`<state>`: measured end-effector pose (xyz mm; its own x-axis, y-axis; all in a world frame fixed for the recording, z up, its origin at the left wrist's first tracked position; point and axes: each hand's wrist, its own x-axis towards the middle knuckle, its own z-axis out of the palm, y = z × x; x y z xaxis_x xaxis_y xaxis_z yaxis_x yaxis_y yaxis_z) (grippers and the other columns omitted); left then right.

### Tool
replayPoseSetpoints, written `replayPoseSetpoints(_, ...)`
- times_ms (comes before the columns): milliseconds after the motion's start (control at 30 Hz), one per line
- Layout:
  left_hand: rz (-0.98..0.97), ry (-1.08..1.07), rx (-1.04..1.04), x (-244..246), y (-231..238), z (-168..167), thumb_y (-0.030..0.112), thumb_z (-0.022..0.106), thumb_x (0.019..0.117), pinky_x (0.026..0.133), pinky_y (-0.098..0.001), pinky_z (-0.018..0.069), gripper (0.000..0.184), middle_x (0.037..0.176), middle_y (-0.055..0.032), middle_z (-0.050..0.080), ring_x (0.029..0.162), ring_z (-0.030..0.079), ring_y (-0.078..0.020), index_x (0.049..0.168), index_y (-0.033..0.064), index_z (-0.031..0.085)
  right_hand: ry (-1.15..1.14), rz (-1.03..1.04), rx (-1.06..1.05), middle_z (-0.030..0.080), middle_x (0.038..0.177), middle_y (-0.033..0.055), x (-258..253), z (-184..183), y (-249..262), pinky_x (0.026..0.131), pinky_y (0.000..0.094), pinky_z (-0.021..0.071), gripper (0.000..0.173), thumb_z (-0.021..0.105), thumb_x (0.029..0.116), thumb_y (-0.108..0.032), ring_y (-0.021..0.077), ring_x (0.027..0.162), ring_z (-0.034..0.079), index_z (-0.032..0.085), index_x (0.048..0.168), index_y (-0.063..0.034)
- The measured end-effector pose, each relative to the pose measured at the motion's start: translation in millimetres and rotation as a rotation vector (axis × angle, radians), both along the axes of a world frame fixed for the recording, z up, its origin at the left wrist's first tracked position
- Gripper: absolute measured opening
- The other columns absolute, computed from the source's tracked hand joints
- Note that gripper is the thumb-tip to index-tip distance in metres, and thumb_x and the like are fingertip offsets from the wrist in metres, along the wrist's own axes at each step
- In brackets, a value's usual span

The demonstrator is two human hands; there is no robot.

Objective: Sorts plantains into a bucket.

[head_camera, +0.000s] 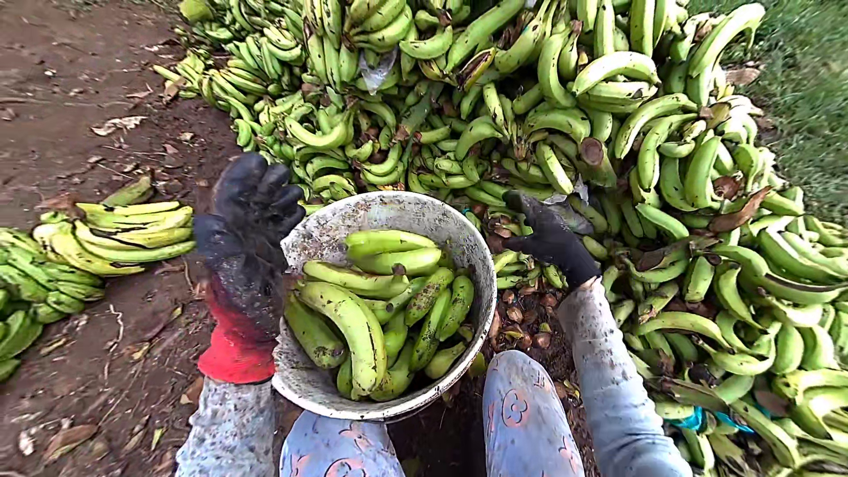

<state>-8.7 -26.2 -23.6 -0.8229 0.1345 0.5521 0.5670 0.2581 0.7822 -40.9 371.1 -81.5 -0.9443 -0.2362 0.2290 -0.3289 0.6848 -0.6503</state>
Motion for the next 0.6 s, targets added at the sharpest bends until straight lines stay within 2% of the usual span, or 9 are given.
replayPoseSetpoints(67, -0.055, -0.055, -0.253, 4.2, 6.4, -0.3, 0.036, 0.035, 0.1085, 0.115, -0.0379, 0.0437, 0.051, 0.152, -0.0056, 0.051, 0.138, 0.052, -0.0161, 0.15, 0.0076, 0.047, -0.164, -0.205, 0.248, 0.057, 0.14, 0.026, -25.3, -88.5, 8.7, 0.099, 0.0711, 0.0472, 0.081, 0.091, 0.0718, -0.014, 0.0489, 0.128, 0.055, 0.055, 0.144, -0.0079)
replayPoseSetpoints(133, -0.173, -0.207, -0.508, 2.0, 11.7, 1.5, 0.032, 0.059, 0.0991, 0.112, -0.0372, 0.0474, 0.041, 0.143, 0.004, 0.061, 0.131, 0.057, -0.0112, 0.138, 0.0193, 0.064, -0.345, -0.224, 0.528, 0.048, 0.15, 0.0265, -50.0, -157.1, 4.0, 0.107, 0.0753, 0.0352, 0.082, 0.087, 0.0703, -0.011, 0.0507, 0.14, 0.042, 0.054, 0.145, -0.0075)
replayPoseSetpoints(200, -0.235, -0.338, -0.539, 0.8, 12.5, 1.6, 0.025, 0.07, 0.0917, 0.106, -0.0339, 0.0533, 0.036, 0.131, 0.0079, 0.069, 0.121, 0.064, -0.0091, 0.127, 0.0214, 0.072, -0.384, -0.213, 0.653, 0.039, 0.158, 0.027, -61.1, -194.7, -1.7, 0.111, 0.0793, 0.0233, 0.083, 0.082, 0.0774, -0.005, 0.0512, 0.148, 0.03, 0.047, 0.152, -0.0092)
replayPoseSetpoints(267, -0.219, -0.344, -0.503, 0.2, 9.1, 0.9, 0.02, 0.071, 0.0902, 0.097, -0.0307, 0.0576, 0.027, 0.117, 0.0061, 0.074, 0.109, 0.069, -0.0094, 0.117, 0.0178, 0.076, -0.34, -0.237, 0.682, 0.044, 0.153, 0.029, -75.5, -208.2, -5.9, 0.109, 0.0788, 0.027, 0.061, 0.068, 0.093, -0.007, 0.0526, 0.144, 0.036, 0.049, 0.15, -0.0103)
replayPoseSetpoints(333, -0.19, -0.315, -0.468, 0.4, 6.6, 0.7, 0.022, 0.067, 0.0955, 0.087, -0.0258, 0.0602, 0.019, 0.104, 0.0059, 0.077, 0.095, 0.072, -0.0067, 0.109, 0.0163, 0.078, -0.33, -0.237, 0.694, 0.053, 0.144, 0.0304, -85.7, -210.3, -5.7, 0.105, 0.0772, 0.0337, 0.045, 0.061, 0.1005, -0.012, 0.0527, 0.134, 0.047, 0.054, 0.144, -0.0061)
replayPoseSetpoints(400, -0.173, -0.306, -0.383, 3.2, 6.5, -1.1, 0.02, 0.065, 0.0973, 0.068, -0.0217, 0.0601, 0.016, 0.086, 0.004, 0.076, 0.073, 0.07, -0.0062, 0.101, 0.0139, 0.079, -0.348, -0.201, 0.723, 0.056, 0.139, 0.0299, -76.3, -209.7, -2.3, 0.099, 0.0772, 0.0387, 0.042, 0.062, 0.1, -0.016, 0.0533, 0.127, 0.052, 0.057, 0.14, -0.0035)
replayPoseSetpoints(500, -0.105, -0.31, -0.344, 6.5, 5.8, -0.2, 0.02, 0.061, 0.0985, 0.047, -0.0179, 0.0475, 0.019, 0.07, 0.0049, 0.07, 0.051, 0.057, -0.0032, 0.097, 0.0155, 0.079, -0.462, -0.095, 0.733, 0.052, 0.145, 0.0265, -23.1, -189.2, -1.2, 0.092, 0.0735, 0.0467, 0.051, 0.064, 0.0963, -0.015, 0.054, 0.133, 0.048, 0.052, 0.146, -0.0077)
replayPoseSetpoints(567, -0.08, -0.263, -0.337, 5.9, 2.8, -2.5, 0.022, 0.059, 0.0995, 0.046, -0.0174, 0.0462, 0.02, 0.067, 0.0065, 0.067, 0.05, 0.055, -0.0019, 0.098, 0.0159, 0.078, -0.518, -0.091, 0.738, 0.053, 0.144, 0.0251, 28.0, -187.0, 3.8, 0.086, 0.0691, 0.052, 0.061, 0.071, 0.089, -0.021, 0.0521, 0.131, 0.051, 0.052, 0.146, -0.0083)
replayPoseSetpoints(600, -0.045, -0.209, -0.314, 7.3, 2.2, -3.4, 0.022, 0.058, 0.1003, 0.048, -0.017, 0.0474, 0.021, 0.068, 0.0076, 0.067, 0.05, 0.055, -0.0008, 0.099, 0.0149, 0.077, -0.577, -0.139, 0.711, 0.051, 0.147, 0.0238, 55.0, -188.7, 10.6, 0.089, 0.0677, 0.0522, 0.065, 0.074, 0.0864, -0.028, 0.05, 0.132, 0.051, 0.053, 0.145, -0.0098)
